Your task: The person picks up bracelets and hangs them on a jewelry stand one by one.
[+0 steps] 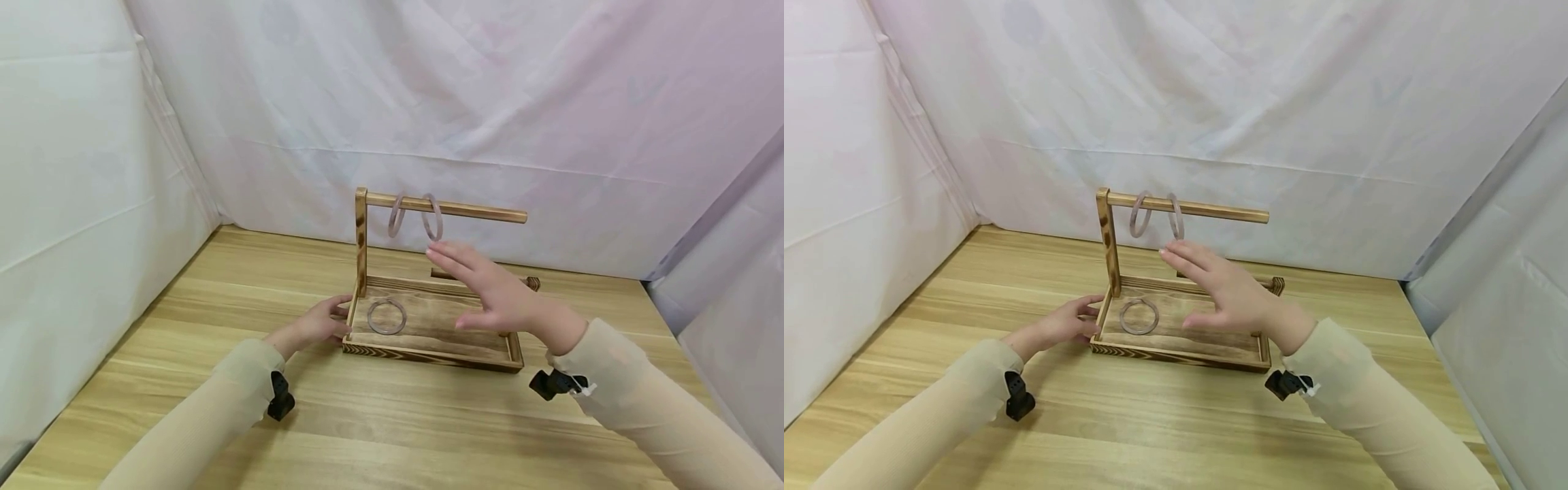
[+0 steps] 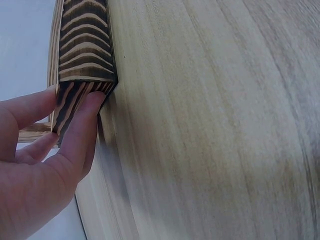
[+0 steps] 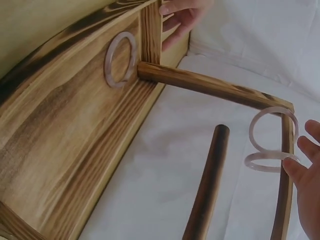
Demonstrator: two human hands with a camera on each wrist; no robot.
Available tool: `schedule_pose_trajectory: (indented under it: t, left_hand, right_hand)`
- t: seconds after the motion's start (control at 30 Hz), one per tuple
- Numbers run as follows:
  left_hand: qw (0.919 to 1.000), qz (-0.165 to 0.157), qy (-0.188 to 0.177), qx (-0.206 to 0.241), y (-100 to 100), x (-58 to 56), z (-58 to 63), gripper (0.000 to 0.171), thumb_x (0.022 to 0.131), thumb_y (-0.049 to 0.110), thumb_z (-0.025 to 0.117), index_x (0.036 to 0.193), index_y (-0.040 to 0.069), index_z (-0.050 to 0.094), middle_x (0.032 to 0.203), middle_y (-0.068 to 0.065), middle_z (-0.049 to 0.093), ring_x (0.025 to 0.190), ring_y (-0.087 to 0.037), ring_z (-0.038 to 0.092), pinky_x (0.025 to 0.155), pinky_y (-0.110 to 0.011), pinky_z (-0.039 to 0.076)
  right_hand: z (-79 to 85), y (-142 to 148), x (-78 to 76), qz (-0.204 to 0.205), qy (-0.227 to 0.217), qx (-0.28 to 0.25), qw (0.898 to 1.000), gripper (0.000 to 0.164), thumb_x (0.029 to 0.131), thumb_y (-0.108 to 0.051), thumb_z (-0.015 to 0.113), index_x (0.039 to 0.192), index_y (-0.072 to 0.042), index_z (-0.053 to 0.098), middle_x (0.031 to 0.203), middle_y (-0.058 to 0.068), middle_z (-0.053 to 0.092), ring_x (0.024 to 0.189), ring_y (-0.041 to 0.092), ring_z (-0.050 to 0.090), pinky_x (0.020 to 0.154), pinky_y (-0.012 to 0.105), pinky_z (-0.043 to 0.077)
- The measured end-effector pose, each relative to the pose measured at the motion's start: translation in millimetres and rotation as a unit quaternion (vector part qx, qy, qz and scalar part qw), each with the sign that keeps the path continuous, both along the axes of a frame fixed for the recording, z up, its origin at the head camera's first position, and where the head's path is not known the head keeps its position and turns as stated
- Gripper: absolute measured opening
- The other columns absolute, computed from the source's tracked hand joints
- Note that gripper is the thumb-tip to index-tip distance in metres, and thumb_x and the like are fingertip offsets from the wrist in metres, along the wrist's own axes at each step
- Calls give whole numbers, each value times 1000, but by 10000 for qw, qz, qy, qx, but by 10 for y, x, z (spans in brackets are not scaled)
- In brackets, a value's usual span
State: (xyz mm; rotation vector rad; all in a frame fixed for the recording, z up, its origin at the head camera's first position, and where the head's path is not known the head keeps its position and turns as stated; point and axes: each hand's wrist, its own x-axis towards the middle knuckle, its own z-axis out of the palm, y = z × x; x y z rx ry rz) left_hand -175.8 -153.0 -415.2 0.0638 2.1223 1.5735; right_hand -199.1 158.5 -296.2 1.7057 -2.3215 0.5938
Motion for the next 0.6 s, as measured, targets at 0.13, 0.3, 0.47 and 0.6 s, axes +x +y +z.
schedule_pose_trajectory:
  t: [0.13, 0.3, 0.47, 0.6]
  left_hand:
    - [10000, 8, 2, -21, -4, -4, -5, 69, 90, -7, 51, 148, 0, 15, 138, -35, 34, 108, -41, 57, 80, -43, 56]
    - [10000, 9, -6, -4, -14, -19, -23, 69, 90, -6, 51, 149, 0, 15, 139, -35, 34, 109, -41, 57, 80, -42, 56]
    - [10000, 21, -2, -1, -8, -19, -23, 69, 90, -6, 51, 149, 0, 15, 139, -35, 34, 108, -40, 57, 80, -42, 56]
    - [10000, 39, 36, -32, -7, -10, -11, 70, 89, -6, 52, 148, -1, 15, 139, -35, 34, 106, -40, 58, 79, -42, 56]
  right_hand:
    - [-78, -52, 12, 15, 66, 201, 9998, 92, 84, -73, 32, 150, -10, 22, 154, 12, 23, 141, 30, 24, 110, 50, 31]
    - [-188, -148, 41, 16, -25, 552, 9985, 92, 84, -73, 30, 150, -10, 22, 155, 12, 22, 142, 31, 23, 112, 52, 27]
    - [-313, -239, 47, 30, -152, 930, 9955, 87, 86, -70, 36, 151, -13, 20, 155, 10, 23, 142, 29, 23, 112, 50, 28]
    - [-414, -318, 37, 110, -285, 1006, 9945, 86, 86, -70, 35, 150, -12, 23, 154, 12, 25, 141, 31, 24, 112, 50, 28]
